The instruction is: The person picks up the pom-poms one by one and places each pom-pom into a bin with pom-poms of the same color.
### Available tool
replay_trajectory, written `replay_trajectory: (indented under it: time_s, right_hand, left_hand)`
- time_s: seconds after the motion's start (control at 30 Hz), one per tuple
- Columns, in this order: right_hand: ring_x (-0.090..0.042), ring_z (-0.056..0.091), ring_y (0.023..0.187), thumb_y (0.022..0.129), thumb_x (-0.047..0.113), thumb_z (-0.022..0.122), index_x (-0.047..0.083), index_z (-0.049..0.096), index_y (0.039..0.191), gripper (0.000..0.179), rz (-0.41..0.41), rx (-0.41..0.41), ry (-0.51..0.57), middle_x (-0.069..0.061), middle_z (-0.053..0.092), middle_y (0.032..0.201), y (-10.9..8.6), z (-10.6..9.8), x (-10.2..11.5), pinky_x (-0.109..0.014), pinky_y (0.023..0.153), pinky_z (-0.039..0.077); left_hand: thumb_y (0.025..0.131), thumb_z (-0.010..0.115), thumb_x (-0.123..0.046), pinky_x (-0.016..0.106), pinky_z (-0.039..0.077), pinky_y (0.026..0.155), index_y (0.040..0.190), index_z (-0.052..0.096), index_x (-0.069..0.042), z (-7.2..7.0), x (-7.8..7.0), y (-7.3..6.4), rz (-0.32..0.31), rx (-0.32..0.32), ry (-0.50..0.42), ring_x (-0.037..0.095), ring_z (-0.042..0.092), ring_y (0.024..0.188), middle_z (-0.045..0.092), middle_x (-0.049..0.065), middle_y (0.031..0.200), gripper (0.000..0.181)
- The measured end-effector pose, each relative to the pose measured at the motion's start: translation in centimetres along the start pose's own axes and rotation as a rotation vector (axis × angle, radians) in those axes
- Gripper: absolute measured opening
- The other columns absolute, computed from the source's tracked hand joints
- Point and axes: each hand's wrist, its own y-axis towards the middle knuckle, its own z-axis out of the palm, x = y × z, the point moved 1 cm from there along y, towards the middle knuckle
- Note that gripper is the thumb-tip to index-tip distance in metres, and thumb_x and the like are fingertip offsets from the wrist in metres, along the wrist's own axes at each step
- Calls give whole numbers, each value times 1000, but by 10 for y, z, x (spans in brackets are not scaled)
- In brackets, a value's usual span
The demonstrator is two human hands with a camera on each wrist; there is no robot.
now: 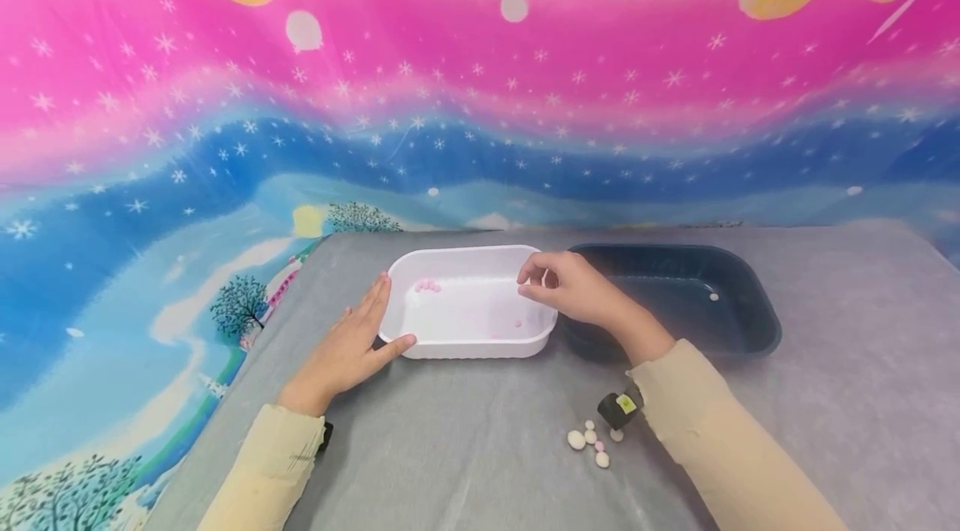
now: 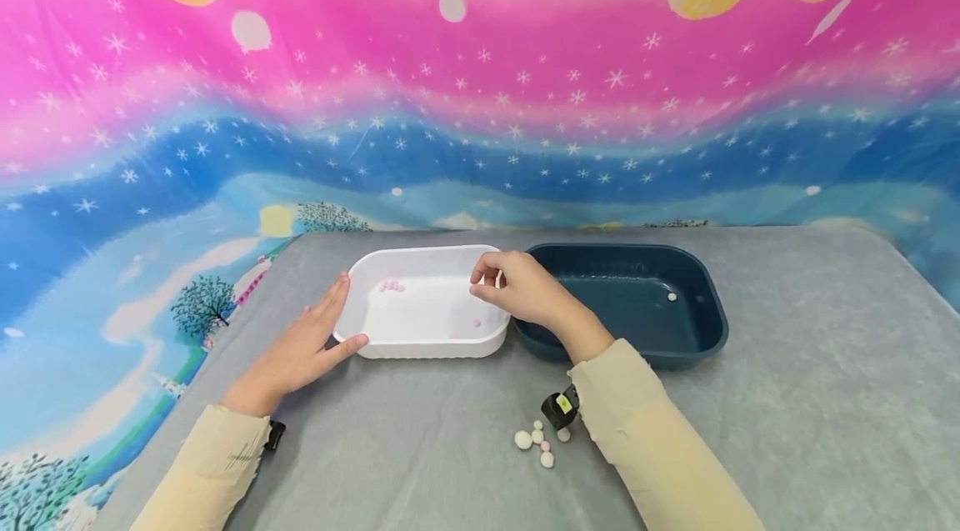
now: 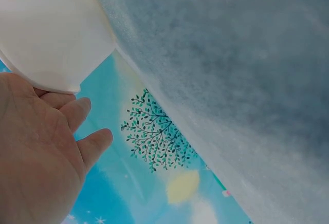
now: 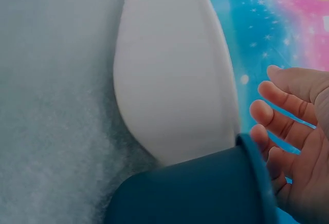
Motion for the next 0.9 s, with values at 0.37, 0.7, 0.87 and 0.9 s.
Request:
replay_trajectory:
  time_s: [0.37,0.7,0.87,0.9]
  right_hand:
    - [-14,53,71,92,15,69,11,70,99,8,-39,4,-19,1,62,83,-6,-6,13,-29,65,45]
    - [-15,52,69,92,15,69,10,70,102,11,-69,7,-53,2,62,83,-14,-15,25,-29,65,45]
    - [-16,52,69,92,15,70,9,70,104,14,-68,13,-65,2,62,84,-18,-17,28,-29,65,45]
    - [-16,52,69,92,15,70,9,70,104,14,-68,14,-68,2,62,84,-19,-18,29,-29,65,46]
  left_hand:
    - [95,50,-63,63,15,121,160,2,-10,1,0,1,0,-1,-4,30,10,155,0,5,169,97]
    - [95,50,-63,63,17,120,160,2,-10,0,1,1,6,-7,11,30,11,155,1,7,169,97]
    - [95,50,-63,63,17,120,160,2,-9,1,1,1,4,-7,10,30,10,155,1,6,169,97]
    - [95,50,-63,63,17,120,160,2,-9,1,1,2,4,-7,10,30,10,155,1,6,169,97]
